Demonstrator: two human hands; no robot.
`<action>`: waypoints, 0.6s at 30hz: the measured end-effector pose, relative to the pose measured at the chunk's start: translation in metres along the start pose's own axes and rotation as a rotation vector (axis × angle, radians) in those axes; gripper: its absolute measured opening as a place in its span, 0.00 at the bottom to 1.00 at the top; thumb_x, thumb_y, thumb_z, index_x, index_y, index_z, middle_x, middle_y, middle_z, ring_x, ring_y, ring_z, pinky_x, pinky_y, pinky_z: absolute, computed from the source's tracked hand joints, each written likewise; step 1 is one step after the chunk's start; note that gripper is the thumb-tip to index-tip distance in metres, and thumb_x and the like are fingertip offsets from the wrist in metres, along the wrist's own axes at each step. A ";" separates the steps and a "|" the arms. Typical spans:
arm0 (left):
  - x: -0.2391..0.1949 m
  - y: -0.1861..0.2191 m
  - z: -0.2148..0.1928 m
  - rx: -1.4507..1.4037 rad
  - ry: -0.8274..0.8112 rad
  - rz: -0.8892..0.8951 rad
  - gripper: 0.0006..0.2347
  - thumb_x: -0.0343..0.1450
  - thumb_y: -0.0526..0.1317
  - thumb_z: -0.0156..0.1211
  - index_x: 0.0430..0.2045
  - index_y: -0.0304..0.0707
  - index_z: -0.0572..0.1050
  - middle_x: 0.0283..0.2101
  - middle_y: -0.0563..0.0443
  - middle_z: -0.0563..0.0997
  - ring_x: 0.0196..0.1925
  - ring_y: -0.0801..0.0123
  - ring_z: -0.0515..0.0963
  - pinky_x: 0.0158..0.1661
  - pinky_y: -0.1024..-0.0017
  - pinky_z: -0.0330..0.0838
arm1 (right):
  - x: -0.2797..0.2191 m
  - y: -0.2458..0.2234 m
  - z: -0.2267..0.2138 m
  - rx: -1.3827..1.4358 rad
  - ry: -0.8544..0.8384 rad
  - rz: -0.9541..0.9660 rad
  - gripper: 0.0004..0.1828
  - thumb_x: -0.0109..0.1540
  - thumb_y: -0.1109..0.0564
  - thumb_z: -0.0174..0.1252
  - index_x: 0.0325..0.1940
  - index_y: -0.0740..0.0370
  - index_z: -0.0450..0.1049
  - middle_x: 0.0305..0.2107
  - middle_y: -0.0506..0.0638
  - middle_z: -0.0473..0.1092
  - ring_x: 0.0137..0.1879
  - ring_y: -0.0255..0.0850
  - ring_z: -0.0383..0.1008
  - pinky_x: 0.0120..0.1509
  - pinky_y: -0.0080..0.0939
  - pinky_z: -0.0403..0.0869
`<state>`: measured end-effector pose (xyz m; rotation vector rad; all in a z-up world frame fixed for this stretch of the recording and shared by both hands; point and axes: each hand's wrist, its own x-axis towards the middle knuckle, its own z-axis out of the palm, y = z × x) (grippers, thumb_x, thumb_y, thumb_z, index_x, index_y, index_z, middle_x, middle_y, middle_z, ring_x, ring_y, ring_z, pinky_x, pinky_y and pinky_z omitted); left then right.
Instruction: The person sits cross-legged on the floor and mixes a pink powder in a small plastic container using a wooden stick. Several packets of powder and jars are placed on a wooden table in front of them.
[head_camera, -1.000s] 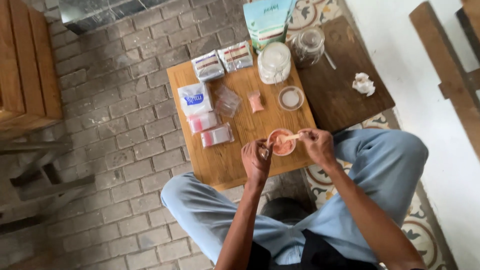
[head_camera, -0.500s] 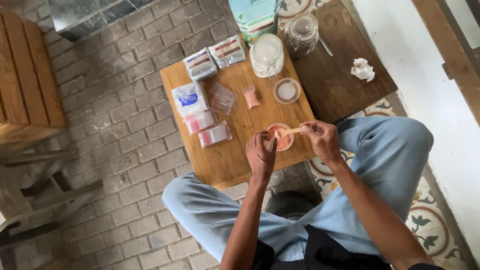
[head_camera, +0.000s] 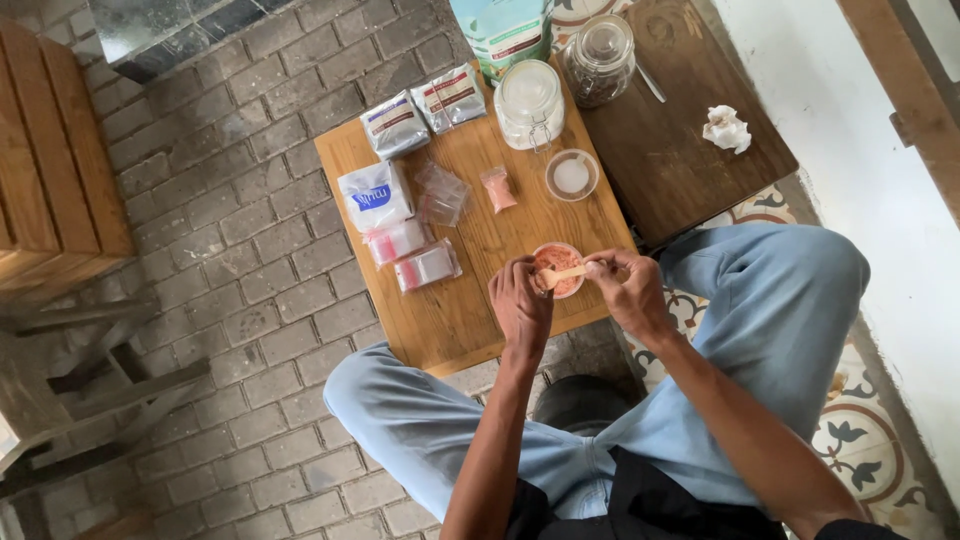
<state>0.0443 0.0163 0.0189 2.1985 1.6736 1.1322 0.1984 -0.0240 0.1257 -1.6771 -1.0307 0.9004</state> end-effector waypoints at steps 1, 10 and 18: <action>0.001 0.003 -0.001 -0.001 -0.003 -0.002 0.13 0.66 0.45 0.71 0.27 0.49 0.67 0.38 0.59 0.80 0.39 0.65 0.82 0.47 0.70 0.69 | -0.001 0.004 -0.001 -0.002 0.000 0.003 0.08 0.62 0.53 0.63 0.37 0.59 0.83 0.22 0.49 0.73 0.37 0.36 0.69 0.63 0.55 0.68; 0.001 0.006 0.003 0.021 0.007 -0.037 0.17 0.64 0.53 0.73 0.27 0.50 0.68 0.39 0.60 0.81 0.39 0.67 0.82 0.49 0.67 0.69 | -0.005 0.017 0.003 -0.411 -0.010 -0.490 0.06 0.62 0.57 0.65 0.41 0.47 0.83 0.27 0.43 0.73 0.40 0.40 0.74 0.61 0.46 0.64; 0.007 -0.002 -0.003 -0.055 -0.003 -0.082 0.16 0.69 0.53 0.68 0.26 0.47 0.68 0.35 0.56 0.81 0.38 0.62 0.82 0.50 0.65 0.69 | -0.001 0.033 0.001 -0.554 0.076 -0.786 0.02 0.65 0.51 0.65 0.38 0.45 0.82 0.29 0.38 0.76 0.40 0.38 0.74 0.63 0.51 0.62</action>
